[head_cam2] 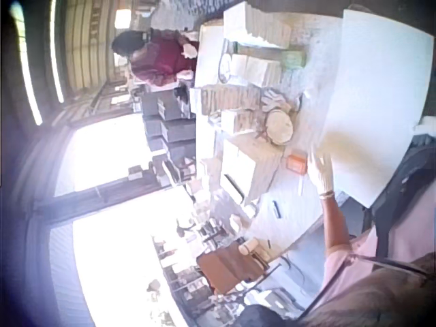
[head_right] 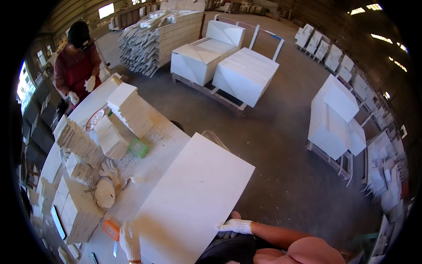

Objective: The person trims the edges of a white foam board using a utility knife and then sands the edges with an orange sanding block. The person repeats this process on multiple foam boards, stacking the finished pieces on the table.

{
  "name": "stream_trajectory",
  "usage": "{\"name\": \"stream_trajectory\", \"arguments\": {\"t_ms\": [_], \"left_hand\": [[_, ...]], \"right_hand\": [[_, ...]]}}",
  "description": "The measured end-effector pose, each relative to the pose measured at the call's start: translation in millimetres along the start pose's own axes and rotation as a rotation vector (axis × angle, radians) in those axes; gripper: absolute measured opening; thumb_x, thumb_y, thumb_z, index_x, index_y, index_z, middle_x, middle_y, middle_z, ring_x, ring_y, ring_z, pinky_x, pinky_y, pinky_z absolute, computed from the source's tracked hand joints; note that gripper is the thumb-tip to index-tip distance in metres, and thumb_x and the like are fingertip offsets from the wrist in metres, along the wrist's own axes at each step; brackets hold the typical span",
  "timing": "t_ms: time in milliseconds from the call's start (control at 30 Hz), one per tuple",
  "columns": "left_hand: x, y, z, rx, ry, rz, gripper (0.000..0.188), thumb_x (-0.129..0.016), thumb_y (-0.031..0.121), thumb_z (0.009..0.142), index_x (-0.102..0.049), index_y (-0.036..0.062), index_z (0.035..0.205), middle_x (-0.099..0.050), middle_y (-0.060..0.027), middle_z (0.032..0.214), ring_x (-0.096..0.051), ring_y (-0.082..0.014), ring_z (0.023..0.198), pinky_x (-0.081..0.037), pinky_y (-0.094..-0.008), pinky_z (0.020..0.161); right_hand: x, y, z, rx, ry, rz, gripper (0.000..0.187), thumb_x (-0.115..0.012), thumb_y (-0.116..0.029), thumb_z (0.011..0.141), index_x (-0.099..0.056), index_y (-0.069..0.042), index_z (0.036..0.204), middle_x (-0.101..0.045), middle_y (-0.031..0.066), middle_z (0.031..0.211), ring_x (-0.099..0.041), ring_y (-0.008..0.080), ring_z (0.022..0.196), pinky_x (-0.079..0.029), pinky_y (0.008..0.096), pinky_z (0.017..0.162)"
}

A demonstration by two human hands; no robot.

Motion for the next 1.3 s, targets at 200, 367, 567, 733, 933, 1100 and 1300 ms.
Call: {"name": "stream_trajectory", "arguments": {"t_ms": [200,367,567,733,933,1100,1300], "left_hand": [[-48,56,9,-0.028,-0.017,-0.025,0.052,-0.070,0.022,0.087,-0.059,0.0009,0.133,-0.062,-0.0220,0.125,-0.062,-0.0401,0.111,-0.050,-0.0472,0.094],[-56,70,16,0.015,-0.026,0.211,0.055,-0.067,0.020,0.086,-0.056,0.0031,0.136,-0.056,-0.0218,0.140,-0.051,-0.0416,0.131,-0.045,-0.0484,0.104],[-79,86,-1,-0.033,-0.023,0.277,0.056,-0.066,0.016,0.084,-0.054,0.0007,0.137,-0.052,-0.0238,0.142,-0.048,-0.0447,0.131,-0.041,-0.0496,0.109],[-96,139,-35,-0.029,0.048,0.362,0.056,-0.062,0.014,0.087,-0.053,0.0009,0.141,-0.051,-0.0238,0.144,-0.046,-0.0434,0.134,-0.037,-0.0527,0.112],[-94,151,-34,-0.025,0.125,0.256,0.056,-0.063,0.015,0.088,-0.052,-0.0002,0.142,-0.053,-0.0241,0.142,-0.049,-0.0419,0.131,-0.037,-0.0501,0.112],[-86,147,-20,0.039,0.169,0.202,0.061,-0.067,0.018,0.087,-0.051,0.0000,0.143,-0.058,-0.0228,0.134,-0.056,-0.0407,0.121,-0.042,-0.0498,0.106],[-106,159,72,-0.007,-0.058,-0.072,0.050,-0.068,0.027,0.089,-0.061,0.0020,0.132,-0.070,-0.0176,0.108,-0.067,-0.0318,0.096,-0.052,-0.0433,0.086]], "right_hand": [[-23,7,27,0.025,0.006,0.326,0.065,-0.070,-0.050,0.092,-0.055,-0.008,0.139,-0.068,0.0195,0.121,-0.069,0.0193,0.087,-0.055,0.0256,0.065],[-42,-20,8,0.255,0.079,0.402,0.043,-0.073,-0.039,0.091,-0.069,-0.007,0.120,-0.072,0.0068,0.107,-0.068,0.0154,0.078,-0.049,0.0229,0.058],[-7,-26,-13,0.316,0.126,0.286,0.035,-0.073,-0.033,0.093,-0.074,-0.004,0.111,-0.075,0.0036,0.099,-0.069,0.0098,0.074,-0.050,0.0204,0.059],[46,-21,-27,0.328,0.180,0.152,0.048,-0.068,-0.043,0.094,-0.072,-0.002,0.119,-0.074,0.0071,0.107,-0.067,0.0138,0.085,-0.052,0.0267,0.068],[25,-13,-17,0.492,-0.001,0.237,0.039,-0.074,-0.015,0.091,-0.067,0.003,0.125,-0.072,0.0104,0.119,-0.065,0.0182,0.112,-0.046,0.0297,0.104],[32,-6,18,0.545,-0.028,0.252,0.039,-0.076,-0.012,0.086,-0.069,0.003,0.121,-0.073,0.0104,0.116,-0.066,0.0176,0.108,-0.048,0.0304,0.100],[42,8,45,0.470,-0.085,0.313,0.046,-0.075,-0.011,0.087,-0.064,0.000,0.130,-0.069,0.0116,0.125,-0.062,0.0182,0.115,-0.045,0.0330,0.104]]}}
Point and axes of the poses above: each hand's wrist, its own z-axis towards the middle knuckle, its own x-axis out of the back of the hand, y = z × x, the point moved 6 cm from there along z, towards the middle knuckle
